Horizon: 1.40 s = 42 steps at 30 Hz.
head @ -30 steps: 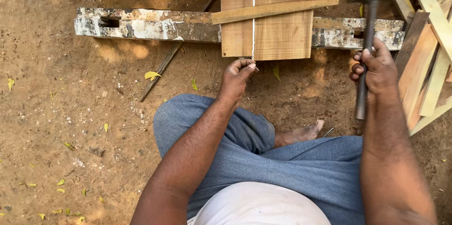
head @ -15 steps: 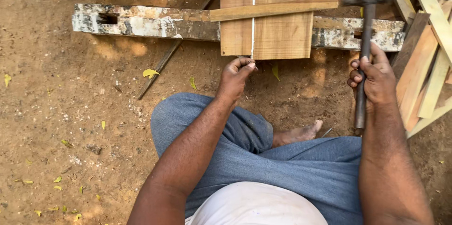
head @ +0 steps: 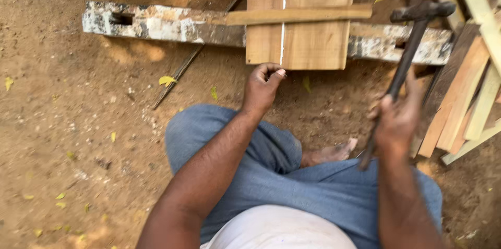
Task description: The person sits on the ground and uses a hammer to drive nails into a wooden plank, securing a smaller cross-piece to it. Another person assists by holding the wood steady and placing additional nails.
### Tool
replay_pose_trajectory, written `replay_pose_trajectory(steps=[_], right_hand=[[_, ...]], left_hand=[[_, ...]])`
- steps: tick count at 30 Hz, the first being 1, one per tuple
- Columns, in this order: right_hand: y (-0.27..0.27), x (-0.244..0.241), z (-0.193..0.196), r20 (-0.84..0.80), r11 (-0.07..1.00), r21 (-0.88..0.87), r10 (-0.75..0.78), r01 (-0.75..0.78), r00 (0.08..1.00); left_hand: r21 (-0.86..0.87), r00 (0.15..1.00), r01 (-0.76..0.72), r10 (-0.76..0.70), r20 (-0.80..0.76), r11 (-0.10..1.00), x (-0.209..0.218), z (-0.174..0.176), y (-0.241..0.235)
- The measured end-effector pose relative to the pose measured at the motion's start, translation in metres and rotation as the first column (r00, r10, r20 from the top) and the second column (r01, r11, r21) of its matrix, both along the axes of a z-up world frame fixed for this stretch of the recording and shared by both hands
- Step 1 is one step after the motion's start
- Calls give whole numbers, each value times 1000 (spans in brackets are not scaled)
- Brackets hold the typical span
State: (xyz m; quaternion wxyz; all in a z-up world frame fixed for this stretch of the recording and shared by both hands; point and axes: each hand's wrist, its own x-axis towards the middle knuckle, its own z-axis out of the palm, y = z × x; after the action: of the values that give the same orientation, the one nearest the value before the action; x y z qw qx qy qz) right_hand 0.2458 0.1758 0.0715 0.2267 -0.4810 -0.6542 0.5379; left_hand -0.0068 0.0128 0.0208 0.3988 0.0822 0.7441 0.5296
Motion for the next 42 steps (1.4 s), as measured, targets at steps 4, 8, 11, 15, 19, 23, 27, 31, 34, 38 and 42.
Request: replay_pose_trajectory(steps=[4, 8, 11, 15, 19, 23, 27, 31, 34, 38, 42], right_hand=[[-77, 3, -1, -20, 958, -283, -47, 39, 999], [-89, 14, -38, -64, 895, -444, 24, -50, 998], [-77, 16, -59, -32, 870, -480, 106, -109, 994], [-71, 12, -57, 31, 910, -395, 153, -129, 988], [-57, -10, -31, 68, 949, -269, 187, -162, 980], [-56, -39, -19, -105, 929, -317, 164, -190, 981], [-53, -81, -14, -67, 946, -307, 91, -107, 994], [-50, -85, -3, 11, 920, -391, 40, -33, 999], [-49, -76, 1, -93, 953, -298, 27, -54, 995], [-59, -65, 3, -184, 964, -251, 37, -84, 982], [-51, -78, 5, -61, 976, -177, 114, -123, 992]], left_hand=[[-29, 951, 47, -53, -304, 998, -31, 7, 42], [-201, 760, 161, -251, -599, 966, -75, -13, 101], [-393, 727, 174, -387, -568, 903, -89, -31, 116], [-401, 630, 151, -400, -666, 904, -81, -46, 113], [-396, 542, 161, -416, -730, 904, -80, -48, 109], [-167, 400, 141, -210, -892, 976, -73, -61, 99], [-227, 475, 128, -261, -841, 965, -80, -60, 104], [-244, 535, 126, -273, -799, 962, -78, -58, 100], [-281, 500, 148, -317, -806, 948, -80, -55, 101], [-312, 491, 159, -350, -798, 937, -79, -55, 95], [-333, 475, 163, -370, -798, 928, -82, -50, 100]])
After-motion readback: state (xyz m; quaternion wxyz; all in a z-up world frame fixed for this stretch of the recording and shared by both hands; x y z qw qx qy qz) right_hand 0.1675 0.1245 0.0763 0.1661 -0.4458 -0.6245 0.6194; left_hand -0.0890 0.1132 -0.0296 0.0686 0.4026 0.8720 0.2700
